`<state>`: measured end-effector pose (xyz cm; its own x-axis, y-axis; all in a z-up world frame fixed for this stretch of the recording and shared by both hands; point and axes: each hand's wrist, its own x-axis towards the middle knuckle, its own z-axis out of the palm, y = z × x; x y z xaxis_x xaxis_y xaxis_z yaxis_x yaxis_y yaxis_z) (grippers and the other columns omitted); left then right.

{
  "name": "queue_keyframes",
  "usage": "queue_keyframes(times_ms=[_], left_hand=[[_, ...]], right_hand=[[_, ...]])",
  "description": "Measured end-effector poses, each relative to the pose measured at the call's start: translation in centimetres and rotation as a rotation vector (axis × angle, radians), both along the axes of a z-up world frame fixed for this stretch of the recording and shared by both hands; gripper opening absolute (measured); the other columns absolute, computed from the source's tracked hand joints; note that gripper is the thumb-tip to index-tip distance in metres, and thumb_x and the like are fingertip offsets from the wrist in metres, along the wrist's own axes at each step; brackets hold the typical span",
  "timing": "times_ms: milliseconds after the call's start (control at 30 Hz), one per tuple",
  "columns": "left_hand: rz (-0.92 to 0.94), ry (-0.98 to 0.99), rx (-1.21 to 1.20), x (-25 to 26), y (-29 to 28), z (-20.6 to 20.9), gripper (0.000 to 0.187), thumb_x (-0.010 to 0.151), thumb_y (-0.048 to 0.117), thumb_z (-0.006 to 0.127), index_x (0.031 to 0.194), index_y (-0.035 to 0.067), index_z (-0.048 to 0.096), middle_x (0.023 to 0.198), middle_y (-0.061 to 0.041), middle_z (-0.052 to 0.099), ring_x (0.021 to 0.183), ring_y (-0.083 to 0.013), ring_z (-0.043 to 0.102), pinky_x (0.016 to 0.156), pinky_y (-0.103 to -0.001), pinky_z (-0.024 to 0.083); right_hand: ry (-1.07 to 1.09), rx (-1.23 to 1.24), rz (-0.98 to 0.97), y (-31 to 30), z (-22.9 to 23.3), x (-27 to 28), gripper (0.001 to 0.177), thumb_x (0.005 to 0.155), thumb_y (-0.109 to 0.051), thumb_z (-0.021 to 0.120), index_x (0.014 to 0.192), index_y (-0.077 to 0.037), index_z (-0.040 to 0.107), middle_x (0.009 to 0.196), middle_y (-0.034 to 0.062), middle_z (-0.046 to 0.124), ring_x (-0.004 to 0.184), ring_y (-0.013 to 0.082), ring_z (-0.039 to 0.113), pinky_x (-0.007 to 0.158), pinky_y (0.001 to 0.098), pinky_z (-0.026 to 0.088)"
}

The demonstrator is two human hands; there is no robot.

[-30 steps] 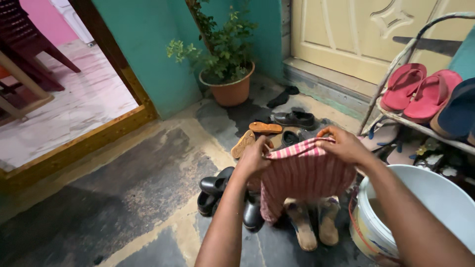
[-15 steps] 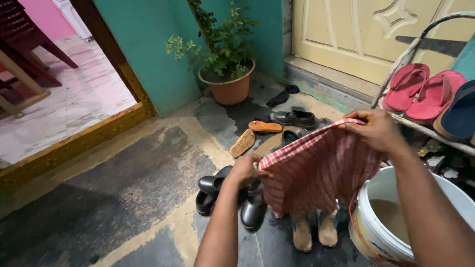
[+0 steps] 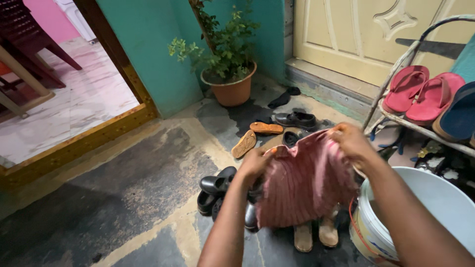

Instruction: The person washes and wipes various pairs of shoes and sandals by hand using a cloth and a bucket of water on the floor, then places them on a shoe rack.

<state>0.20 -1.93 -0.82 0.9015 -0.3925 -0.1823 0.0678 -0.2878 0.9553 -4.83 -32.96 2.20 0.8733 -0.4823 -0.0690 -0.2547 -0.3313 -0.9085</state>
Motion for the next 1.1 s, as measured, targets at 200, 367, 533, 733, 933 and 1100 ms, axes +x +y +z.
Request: queue_keyframes(times_ms=[200, 367, 533, 733, 933, 1100], left_hand=[[-0.011, 0.059, -0.328, 0.7, -6.0, -2.4, 0.028, 0.101, 0.023, 0.063, 0.094, -0.003, 0.07, 0.079, -0.006, 0.067, 0.063, -0.014, 0.06, 0.055, -0.03, 0.051], [-0.057, 0.352, -0.555, -0.5, -7.1, -0.5, 0.027, 0.093, 0.007, 0.047, 0.094, -0.003, 0.071, 0.081, -0.014, 0.074, 0.067, -0.0215, 0.069, 0.057, -0.033, 0.056], [-0.12, 0.284, -0.6, -0.6, -6.7, -0.4, 0.014, 0.088, -0.005, 0.055, 0.099, -0.003, 0.063, 0.094, -0.018, 0.075, 0.08, -0.0253, 0.076, 0.077, -0.036, 0.065], [0.064, -0.903, 0.1, -1.8, -4.8, 1.3, 0.035, 0.072, 0.008, 0.078, 0.107, 0.008, 0.074, 0.115, -0.016, 0.07, 0.112, -0.0342, 0.062, 0.097, -0.047, 0.051], [-0.283, -0.585, 0.001, -1.5, -3.4, 1.0, 0.032, 0.069, 0.029, 0.091, 0.089, 0.009, 0.077, 0.126, -0.01, 0.068, 0.115, -0.0245, 0.064, 0.096, -0.039, 0.052], [-0.289, -0.458, 0.204, -3.1, -3.2, 2.0, 0.032, 0.074, 0.025, 0.08, 0.098, 0.007, 0.069, 0.09, -0.014, 0.073, 0.088, -0.0281, 0.07, 0.08, -0.042, 0.056]], right_hand=[[-0.074, 0.254, 0.445, 5.7, -0.6, -0.3, 0.033, 0.095, -0.028, 0.07, 0.116, -0.003, 0.068, 0.082, 0.0045, 0.059, 0.067, 0.0104, 0.049, 0.054, 0.0283, 0.039], [0.036, -0.223, 0.58, 7.6, 1.2, -1.7, 0.061, 0.071, -0.026, 0.089, 0.119, -0.008, 0.057, 0.091, 0.0055, 0.069, 0.078, 0.0109, 0.061, 0.066, 0.0308, 0.054], [-0.141, -0.197, 0.595, 6.2, -0.7, -0.6, 0.039, 0.073, -0.013, 0.075, 0.11, -0.004, 0.066, 0.092, 0.0072, 0.07, 0.08, 0.0133, 0.063, 0.07, 0.0317, 0.054], [-0.344, -0.35, 0.542, 2.9, -0.3, 0.3, 0.018, 0.08, -0.006, 0.064, 0.095, -0.001, 0.073, 0.09, 0.0042, 0.067, 0.081, 0.013, 0.064, 0.073, 0.0284, 0.052], [-0.354, -0.073, 0.466, 2.0, 2.1, -1.9, 0.014, 0.086, -0.003, 0.06, 0.093, 0.001, 0.071, 0.087, 0.003, 0.064, 0.078, 0.0106, 0.058, 0.069, 0.0261, 0.046], [-0.404, -0.028, 0.402, 1.3, 1.2, -1.4, 0.015, 0.085, -0.001, 0.059, 0.093, 0.0, 0.071, 0.084, 0.0008, 0.066, 0.076, 0.0081, 0.059, 0.068, 0.0237, 0.046]])
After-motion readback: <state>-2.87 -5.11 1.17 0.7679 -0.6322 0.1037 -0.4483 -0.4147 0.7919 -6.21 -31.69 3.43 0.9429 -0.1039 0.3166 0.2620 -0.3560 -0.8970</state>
